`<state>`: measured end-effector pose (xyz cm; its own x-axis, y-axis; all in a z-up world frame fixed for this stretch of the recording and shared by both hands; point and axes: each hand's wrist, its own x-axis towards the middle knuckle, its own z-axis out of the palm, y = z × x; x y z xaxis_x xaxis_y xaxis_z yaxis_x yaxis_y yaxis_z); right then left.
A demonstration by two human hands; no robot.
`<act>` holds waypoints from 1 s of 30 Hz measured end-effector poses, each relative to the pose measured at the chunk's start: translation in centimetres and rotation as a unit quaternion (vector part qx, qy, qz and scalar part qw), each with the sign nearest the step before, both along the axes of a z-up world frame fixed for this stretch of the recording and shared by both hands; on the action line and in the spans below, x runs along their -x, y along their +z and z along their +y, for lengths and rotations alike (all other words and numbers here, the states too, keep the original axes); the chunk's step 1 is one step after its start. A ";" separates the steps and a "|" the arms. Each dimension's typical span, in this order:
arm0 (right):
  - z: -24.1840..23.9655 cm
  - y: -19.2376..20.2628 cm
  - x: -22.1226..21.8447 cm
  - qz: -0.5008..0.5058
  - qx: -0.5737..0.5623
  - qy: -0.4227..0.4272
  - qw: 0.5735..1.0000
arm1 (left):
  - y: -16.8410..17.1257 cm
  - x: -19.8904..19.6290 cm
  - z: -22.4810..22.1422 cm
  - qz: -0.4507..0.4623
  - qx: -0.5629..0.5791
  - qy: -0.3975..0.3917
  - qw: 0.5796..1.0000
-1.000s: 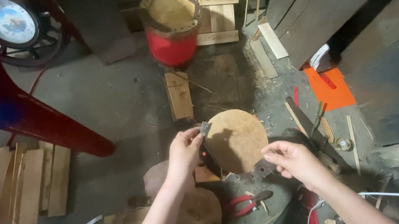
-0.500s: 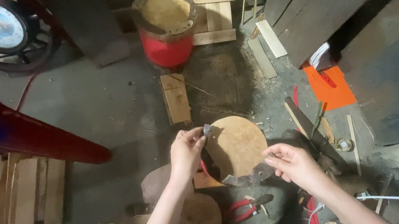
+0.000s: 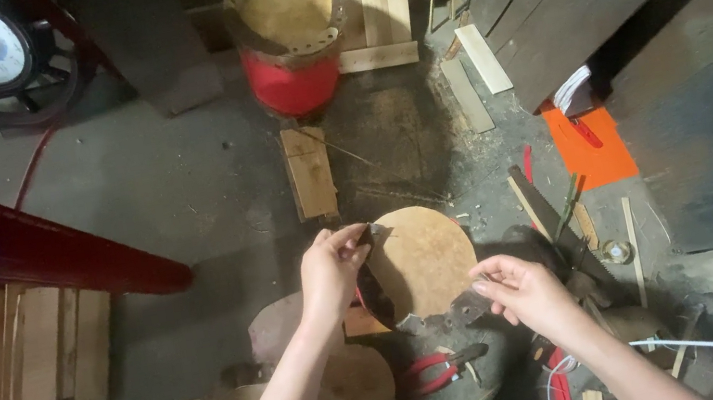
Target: Trimming and fitting a membrane onto a cylindrical instrument body using hand tools.
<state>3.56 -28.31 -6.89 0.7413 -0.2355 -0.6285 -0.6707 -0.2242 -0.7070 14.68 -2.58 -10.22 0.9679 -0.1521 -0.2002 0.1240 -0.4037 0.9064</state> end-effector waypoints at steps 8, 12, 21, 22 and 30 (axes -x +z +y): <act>0.2 0.0 -0.2 0.007 0.026 0.015 1.000 | 0.0 0.0 0.0 -0.001 -0.035 -0.015 0.999; -0.2 -1.3 0.0 -0.028 0.024 0.015 0.999 | -0.8 0.0 -0.1 -0.018 -0.031 -0.015 0.999; -0.3 -2.3 0.5 -0.059 0.098 0.071 0.991 | -1.3 0.1 -0.4 -0.035 -0.030 -0.007 0.999; -0.2 -2.2 0.4 -0.059 0.098 0.073 0.991 | -0.9 0.2 -0.4 -0.034 -0.030 -0.006 0.999; 0.0 -1.8 0.2 -0.050 0.099 0.075 0.991 | 0.3 0.6 -0.3 -0.056 -0.049 -0.010 0.997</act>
<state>3.32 -28.30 -8.74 0.8337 -0.2291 -0.5025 -0.5479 -0.4568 -0.7008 14.05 -2.84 -9.97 0.9819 -0.1574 -0.1057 0.0147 -0.4925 0.8702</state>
